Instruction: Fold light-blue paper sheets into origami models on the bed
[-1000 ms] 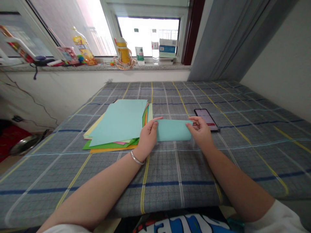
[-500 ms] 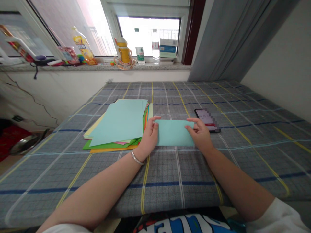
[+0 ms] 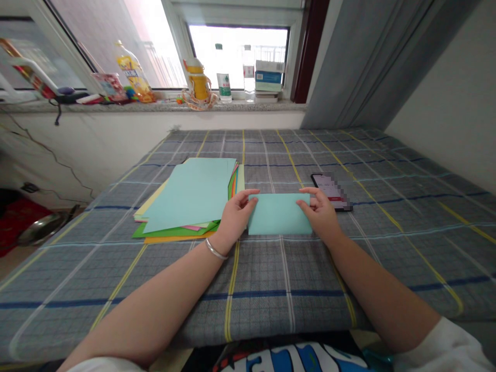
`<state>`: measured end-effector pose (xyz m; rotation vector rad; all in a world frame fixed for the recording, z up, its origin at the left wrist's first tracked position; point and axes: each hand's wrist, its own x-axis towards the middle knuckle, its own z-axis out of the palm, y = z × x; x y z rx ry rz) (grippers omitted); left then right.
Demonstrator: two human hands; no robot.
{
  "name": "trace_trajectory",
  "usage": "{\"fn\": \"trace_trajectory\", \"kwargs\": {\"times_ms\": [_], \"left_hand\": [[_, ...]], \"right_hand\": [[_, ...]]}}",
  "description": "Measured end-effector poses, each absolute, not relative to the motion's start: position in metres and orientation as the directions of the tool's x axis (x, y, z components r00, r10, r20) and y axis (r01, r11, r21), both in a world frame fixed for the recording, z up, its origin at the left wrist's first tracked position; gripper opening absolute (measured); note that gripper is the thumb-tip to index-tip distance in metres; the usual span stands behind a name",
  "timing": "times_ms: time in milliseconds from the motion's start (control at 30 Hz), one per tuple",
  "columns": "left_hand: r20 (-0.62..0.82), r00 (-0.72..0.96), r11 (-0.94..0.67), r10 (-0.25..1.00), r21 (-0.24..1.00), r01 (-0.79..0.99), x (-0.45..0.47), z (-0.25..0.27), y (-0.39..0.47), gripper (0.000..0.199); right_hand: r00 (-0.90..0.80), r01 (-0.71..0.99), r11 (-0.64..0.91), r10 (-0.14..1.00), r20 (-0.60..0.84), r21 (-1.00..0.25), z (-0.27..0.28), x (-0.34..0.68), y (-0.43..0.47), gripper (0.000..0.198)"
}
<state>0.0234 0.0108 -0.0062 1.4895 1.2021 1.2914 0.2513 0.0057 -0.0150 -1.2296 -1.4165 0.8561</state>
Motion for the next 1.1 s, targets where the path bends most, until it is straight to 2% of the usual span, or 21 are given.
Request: {"fn": "trace_trajectory", "kwargs": {"times_ms": [133,267,333,433,667,967,1100], "left_hand": [[0.222,0.042,-0.225,0.974,0.928,0.298,0.018,-0.01,0.019,0.031],[0.247,0.139,-0.281,0.959,0.76,0.586,0.015,-0.009,0.027,0.028],[0.236,0.192,-0.303,0.953,0.678,0.67,0.015,-0.007,0.03,0.03],[0.232,0.265,-0.352,0.936,0.603,0.716,0.016,-0.008,0.035,0.032],[0.216,0.322,-0.383,0.922,0.378,0.843,0.018,-0.017,0.04,0.031],[0.289,0.376,-0.447,0.88,0.24,0.862,0.016,-0.023,0.042,0.027],[0.319,0.414,-0.476,0.853,0.147,0.867,0.014,-0.021,0.039,0.023]], "right_hand": [[0.03,0.362,0.198,0.974,0.224,-0.911,-0.018,0.253,0.014,0.03],[-0.015,0.505,0.125,0.991,0.136,-0.854,-0.022,0.255,0.025,0.03],[-0.05,0.555,0.102,0.995,0.089,-0.825,-0.022,0.257,0.029,0.032],[-0.069,0.654,0.086,0.996,0.054,-0.751,-0.022,0.257,0.033,0.031],[-0.088,0.837,0.111,0.994,0.069,-0.536,-0.021,0.256,0.038,0.029],[-0.12,0.913,0.136,0.991,0.066,-0.385,-0.017,0.255,0.038,0.027],[-0.129,0.91,0.141,0.99,0.056,-0.39,-0.019,0.257,0.038,0.024]]}}
